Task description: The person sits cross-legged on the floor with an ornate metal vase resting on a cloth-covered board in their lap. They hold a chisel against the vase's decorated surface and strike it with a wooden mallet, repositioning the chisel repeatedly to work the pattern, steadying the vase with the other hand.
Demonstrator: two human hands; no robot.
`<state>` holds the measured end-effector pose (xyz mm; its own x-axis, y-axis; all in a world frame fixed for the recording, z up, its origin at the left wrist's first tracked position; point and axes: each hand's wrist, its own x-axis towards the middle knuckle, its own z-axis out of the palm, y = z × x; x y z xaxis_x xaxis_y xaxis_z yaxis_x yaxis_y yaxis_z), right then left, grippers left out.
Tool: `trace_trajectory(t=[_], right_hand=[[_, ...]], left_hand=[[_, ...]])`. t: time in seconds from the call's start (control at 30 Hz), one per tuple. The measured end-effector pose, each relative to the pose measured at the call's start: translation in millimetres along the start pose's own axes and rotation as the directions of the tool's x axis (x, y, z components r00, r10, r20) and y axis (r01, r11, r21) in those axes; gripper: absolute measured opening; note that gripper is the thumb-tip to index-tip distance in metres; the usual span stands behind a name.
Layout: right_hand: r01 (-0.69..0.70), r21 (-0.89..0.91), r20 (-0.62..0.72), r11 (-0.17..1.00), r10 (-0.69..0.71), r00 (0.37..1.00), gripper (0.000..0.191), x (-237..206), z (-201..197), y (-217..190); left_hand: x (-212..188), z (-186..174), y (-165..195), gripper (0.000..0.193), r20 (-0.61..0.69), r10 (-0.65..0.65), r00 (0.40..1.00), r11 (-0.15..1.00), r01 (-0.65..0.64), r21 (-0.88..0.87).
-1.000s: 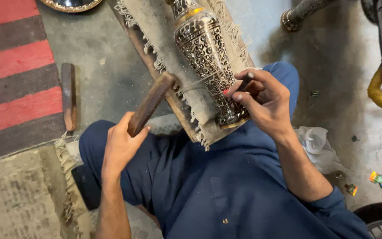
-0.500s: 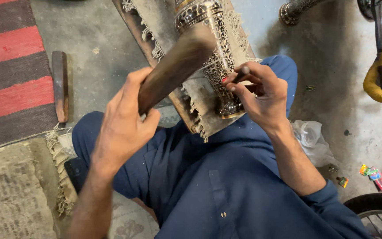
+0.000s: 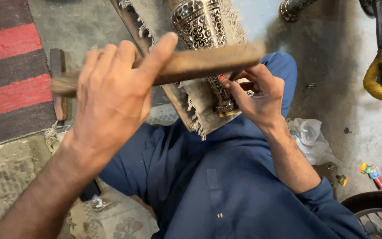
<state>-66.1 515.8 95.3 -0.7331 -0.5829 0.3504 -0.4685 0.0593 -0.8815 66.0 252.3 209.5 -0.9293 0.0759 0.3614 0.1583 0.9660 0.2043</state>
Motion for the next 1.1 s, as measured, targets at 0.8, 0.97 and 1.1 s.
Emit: trace_trajectory(t=[0.8, 0.97, 1.1], right_hand=[[0.010, -0.010, 0.034, 1.000, -0.009, 0.999, 0.032, 7, -4, -7], [-0.002, -0.052, 0.040, 0.999, 0.004, 0.999, 0.033, 6, -5, -5], [0.007, -0.063, 0.060, 0.998, -0.003, 0.998, 0.030, 6, -8, -3]], left_hand=[[1, 6, 1, 0.061, -0.081, -0.040, 0.996, 0.999, 0.037, -0.036], [4, 6, -3, 0.064, -0.009, -0.136, 0.991, 0.956, 0.129, -0.263], [10, 5, -2, 0.060, -0.106, -0.015, 0.994, 0.999, 0.018, 0.029]])
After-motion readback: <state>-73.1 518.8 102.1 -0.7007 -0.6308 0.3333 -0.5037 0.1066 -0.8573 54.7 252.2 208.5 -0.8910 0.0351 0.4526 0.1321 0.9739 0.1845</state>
